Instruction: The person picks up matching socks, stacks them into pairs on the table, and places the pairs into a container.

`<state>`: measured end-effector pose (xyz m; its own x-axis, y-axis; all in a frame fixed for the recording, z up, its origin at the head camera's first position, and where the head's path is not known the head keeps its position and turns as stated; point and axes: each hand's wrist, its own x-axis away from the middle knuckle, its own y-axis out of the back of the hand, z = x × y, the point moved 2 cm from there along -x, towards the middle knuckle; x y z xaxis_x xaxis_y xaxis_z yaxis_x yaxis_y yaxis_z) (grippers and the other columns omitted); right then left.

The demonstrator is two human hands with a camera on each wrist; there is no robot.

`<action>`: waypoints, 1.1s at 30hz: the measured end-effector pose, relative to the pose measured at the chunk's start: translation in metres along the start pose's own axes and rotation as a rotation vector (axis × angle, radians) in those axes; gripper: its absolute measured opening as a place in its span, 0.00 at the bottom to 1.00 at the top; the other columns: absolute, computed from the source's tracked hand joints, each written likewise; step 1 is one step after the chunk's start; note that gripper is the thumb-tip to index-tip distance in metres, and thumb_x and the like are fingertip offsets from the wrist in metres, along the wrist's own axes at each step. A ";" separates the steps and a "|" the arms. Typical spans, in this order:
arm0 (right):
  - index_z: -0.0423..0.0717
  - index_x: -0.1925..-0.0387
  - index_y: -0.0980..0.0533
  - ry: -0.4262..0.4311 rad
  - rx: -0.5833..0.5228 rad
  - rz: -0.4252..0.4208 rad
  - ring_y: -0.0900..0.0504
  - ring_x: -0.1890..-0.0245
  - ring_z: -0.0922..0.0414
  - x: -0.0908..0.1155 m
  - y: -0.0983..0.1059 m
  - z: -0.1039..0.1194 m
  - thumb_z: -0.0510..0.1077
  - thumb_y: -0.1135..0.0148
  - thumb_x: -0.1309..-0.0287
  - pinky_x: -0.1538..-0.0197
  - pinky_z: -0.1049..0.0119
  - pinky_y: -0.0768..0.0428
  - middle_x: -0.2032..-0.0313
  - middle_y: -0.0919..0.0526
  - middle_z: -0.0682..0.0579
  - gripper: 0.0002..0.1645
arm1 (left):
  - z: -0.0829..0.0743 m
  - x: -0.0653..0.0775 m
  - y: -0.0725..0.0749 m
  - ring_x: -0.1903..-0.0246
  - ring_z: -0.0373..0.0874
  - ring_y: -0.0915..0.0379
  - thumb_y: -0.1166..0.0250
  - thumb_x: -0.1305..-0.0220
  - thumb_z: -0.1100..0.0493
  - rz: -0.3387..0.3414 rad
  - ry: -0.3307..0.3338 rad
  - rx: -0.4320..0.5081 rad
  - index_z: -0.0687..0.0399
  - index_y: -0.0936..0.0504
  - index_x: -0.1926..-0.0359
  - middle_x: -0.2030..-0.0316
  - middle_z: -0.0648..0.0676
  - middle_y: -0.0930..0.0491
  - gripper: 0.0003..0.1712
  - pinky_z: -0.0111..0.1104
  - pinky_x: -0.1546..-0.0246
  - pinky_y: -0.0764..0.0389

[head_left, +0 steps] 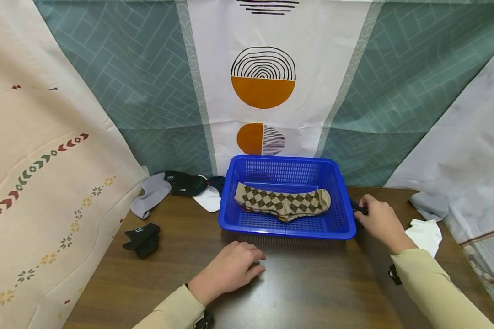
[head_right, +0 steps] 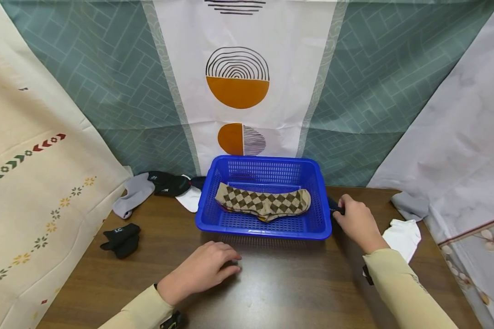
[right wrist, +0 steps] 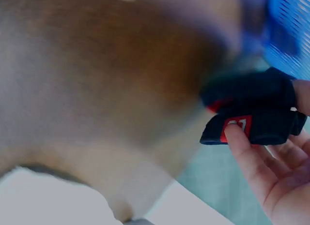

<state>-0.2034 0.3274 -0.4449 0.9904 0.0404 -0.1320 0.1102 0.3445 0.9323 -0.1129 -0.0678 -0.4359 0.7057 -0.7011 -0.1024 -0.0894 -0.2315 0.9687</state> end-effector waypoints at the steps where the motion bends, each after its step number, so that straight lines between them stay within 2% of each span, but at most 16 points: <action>1: 0.43 0.66 0.31 -0.012 -0.017 -0.049 0.30 0.81 0.53 0.001 0.007 0.001 0.44 0.38 0.47 0.78 0.63 0.36 0.78 0.24 0.47 0.12 | 0.000 0.000 0.001 0.61 0.35 0.22 0.39 0.39 0.46 -0.005 0.000 0.001 0.43 0.16 0.59 0.63 0.41 0.17 0.12 0.33 0.62 0.26; 5: 0.44 0.64 0.30 -0.090 -0.100 -0.235 0.26 0.80 0.54 0.009 0.038 0.013 0.45 0.40 0.47 0.76 0.66 0.34 0.71 0.18 0.41 0.12 | -0.002 -0.001 0.004 0.61 0.35 0.22 0.39 0.38 0.46 -0.034 -0.004 -0.003 0.43 0.16 0.59 0.63 0.40 0.17 0.12 0.33 0.62 0.26; 8: 0.46 0.63 0.29 -0.119 -0.184 -0.306 0.24 0.77 0.64 0.016 0.056 0.032 0.47 0.41 0.45 0.74 0.73 0.31 0.65 0.17 0.41 0.12 | -0.003 -0.002 0.005 0.63 0.34 0.22 0.40 0.38 0.46 -0.080 -0.019 -0.012 0.42 0.17 0.61 0.64 0.40 0.18 0.11 0.32 0.63 0.26; 12: 0.49 0.64 0.28 -0.021 -0.287 -0.342 0.27 0.71 0.80 0.026 0.067 0.073 0.46 0.38 0.47 0.70 0.86 0.31 0.65 0.15 0.45 0.09 | -0.005 -0.007 0.011 0.64 0.34 0.22 0.39 0.38 0.47 -0.174 -0.043 -0.016 0.41 0.18 0.62 0.66 0.39 0.18 0.09 0.32 0.63 0.24; 15: 0.51 0.67 0.28 0.081 -0.365 -0.301 0.25 0.68 0.80 0.035 0.067 0.108 0.43 0.35 0.48 0.68 0.86 0.29 0.69 0.16 0.50 0.09 | -0.007 -0.013 0.022 0.64 0.35 0.22 0.39 0.39 0.48 -0.236 -0.044 -0.008 0.43 0.18 0.61 0.66 0.40 0.18 0.09 0.33 0.61 0.23; 20: 0.54 0.68 0.29 0.195 -0.495 -0.160 0.21 0.71 0.67 0.053 0.053 0.157 0.42 0.33 0.49 0.70 0.73 0.23 0.71 0.18 0.57 0.12 | -0.013 -0.024 0.042 0.57 0.37 0.22 0.41 0.36 0.45 -0.280 0.022 0.060 0.46 0.19 0.55 0.59 0.44 0.17 0.15 0.35 0.55 0.22; 22: 0.56 0.67 0.29 0.221 -0.531 -0.118 0.21 0.71 0.65 0.059 0.045 0.171 0.44 0.33 0.48 0.71 0.71 0.22 0.71 0.18 0.59 0.12 | -0.017 -0.027 0.047 0.53 0.37 0.23 0.43 0.37 0.42 -0.303 0.052 0.117 0.46 0.22 0.49 0.54 0.45 0.19 0.20 0.34 0.51 0.23; 25: 0.58 0.65 0.30 0.241 -0.560 -0.059 0.21 0.68 0.66 0.064 0.033 0.186 0.50 0.35 0.45 0.70 0.71 0.21 0.69 0.19 0.61 0.11 | -0.024 -0.030 0.049 0.50 0.36 0.25 0.42 0.41 0.35 -0.317 0.056 0.232 0.42 0.30 0.41 0.49 0.44 0.23 0.31 0.33 0.50 0.23; 28: 0.59 0.63 0.31 0.254 -0.591 -0.015 0.19 0.64 0.65 0.067 0.024 0.199 0.55 0.37 0.44 0.68 0.71 0.20 0.67 0.20 0.62 0.13 | -0.031 -0.032 0.048 0.52 0.35 0.26 0.40 0.48 0.30 -0.305 0.053 0.301 0.40 0.37 0.38 0.49 0.43 0.25 0.40 0.31 0.52 0.23; 30: 0.59 0.62 0.32 0.266 -0.613 0.003 0.18 0.62 0.64 0.068 0.020 0.205 0.57 0.37 0.45 0.67 0.72 0.19 0.67 0.21 0.61 0.15 | -0.033 -0.033 0.048 0.54 0.33 0.27 0.39 0.49 0.29 -0.300 0.051 0.311 0.40 0.37 0.39 0.51 0.41 0.26 0.41 0.29 0.53 0.23; 33: 0.60 0.64 0.31 0.261 -0.647 0.005 0.17 0.61 0.64 0.069 0.019 0.212 0.59 0.35 0.49 0.66 0.72 0.19 0.67 0.21 0.62 0.17 | -0.034 -0.035 0.049 0.58 0.33 0.27 0.37 0.45 0.36 -0.329 0.049 0.304 0.42 0.33 0.45 0.56 0.41 0.25 0.31 0.28 0.57 0.23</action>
<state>-0.1158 0.1382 -0.3653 0.9294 0.2399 -0.2804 -0.0467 0.8302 0.5555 -0.1178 -0.0317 -0.3775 0.7629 -0.5258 -0.3763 -0.0518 -0.6298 0.7751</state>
